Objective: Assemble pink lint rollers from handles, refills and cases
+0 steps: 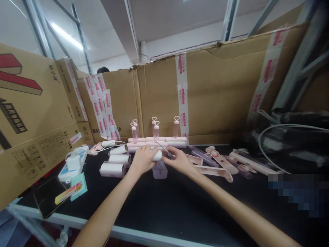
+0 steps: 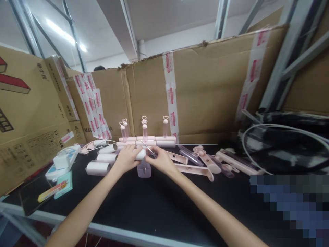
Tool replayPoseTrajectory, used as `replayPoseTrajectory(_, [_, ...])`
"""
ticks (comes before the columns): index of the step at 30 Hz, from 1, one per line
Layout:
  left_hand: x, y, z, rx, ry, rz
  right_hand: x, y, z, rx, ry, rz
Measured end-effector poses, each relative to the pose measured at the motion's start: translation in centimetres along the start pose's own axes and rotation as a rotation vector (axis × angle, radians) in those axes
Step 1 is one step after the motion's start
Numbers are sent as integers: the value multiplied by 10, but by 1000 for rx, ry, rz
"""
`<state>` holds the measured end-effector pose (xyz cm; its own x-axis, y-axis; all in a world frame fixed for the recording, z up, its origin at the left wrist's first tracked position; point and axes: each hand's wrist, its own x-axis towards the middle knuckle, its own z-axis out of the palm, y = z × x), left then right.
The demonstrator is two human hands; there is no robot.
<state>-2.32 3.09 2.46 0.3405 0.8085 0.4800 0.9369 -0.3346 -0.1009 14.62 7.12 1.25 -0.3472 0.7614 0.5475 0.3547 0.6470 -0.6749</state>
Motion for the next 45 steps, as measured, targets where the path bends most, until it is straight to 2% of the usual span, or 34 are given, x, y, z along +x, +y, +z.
replayPoseTrajectory(4, [0, -4, 1, -52, -9, -3, 0, 2, 1, 23, 7, 17])
replayPoseTrajectory(8, [1, -18, 3, -118, 40, -147, 1, 4, 3, 77, 0, 28])
replayPoseTrajectory(11, [3, -21, 2, -191, 111, -253, 4, 0, -4, 124, 36, 34])
replayPoseTrajectory(14, [6, -9, -2, -280, 150, -246, 9, -13, -18, 214, 136, 18])
replayPoseTrajectory(17, [10, 11, -6, -408, 161, -184, 13, -29, -31, 445, 286, -124])
replayPoseTrajectory(19, [13, 22, -8, -547, 176, -166, 15, -37, -36, 548, 318, -190])
replayPoseTrajectory(22, [18, 31, -8, -772, 208, -205, 14, -39, -37, 541, 261, -162])
replayPoseTrajectory(25, [23, 34, -7, -916, 239, -230, 14, -31, -38, 516, 223, -136])
replayPoseTrajectory(28, [32, 37, -5, -1053, 291, -221, 15, -18, -36, 477, 99, -88])
replayPoseTrajectory(31, [42, 43, -6, -1159, 380, -251, 11, -5, -28, 425, -48, -41])
replayPoseTrajectory(34, [48, 49, -12, -1279, 494, -274, 4, 1, -15, 381, -155, -51])
replayPoseTrajectory(37, [49, 43, -21, -1323, 617, -343, 1, 0, -6, 400, -134, -63])
replayPoseTrajectory(38, [48, 38, -23, -1254, 603, -395, 2, -1, -7, 418, -77, -64])
replayPoseTrajectory(40, [46, 26, -24, -1079, 495, -505, 6, -2, -15, 463, 90, -65])
replayPoseTrajectory(43, [41, 13, -13, -940, 240, -575, 12, -4, -35, 529, 326, -55])
replayPoseTrajectory(45, [37, 14, 0, -891, 66, -577, 13, -5, -45, 550, 391, -51])
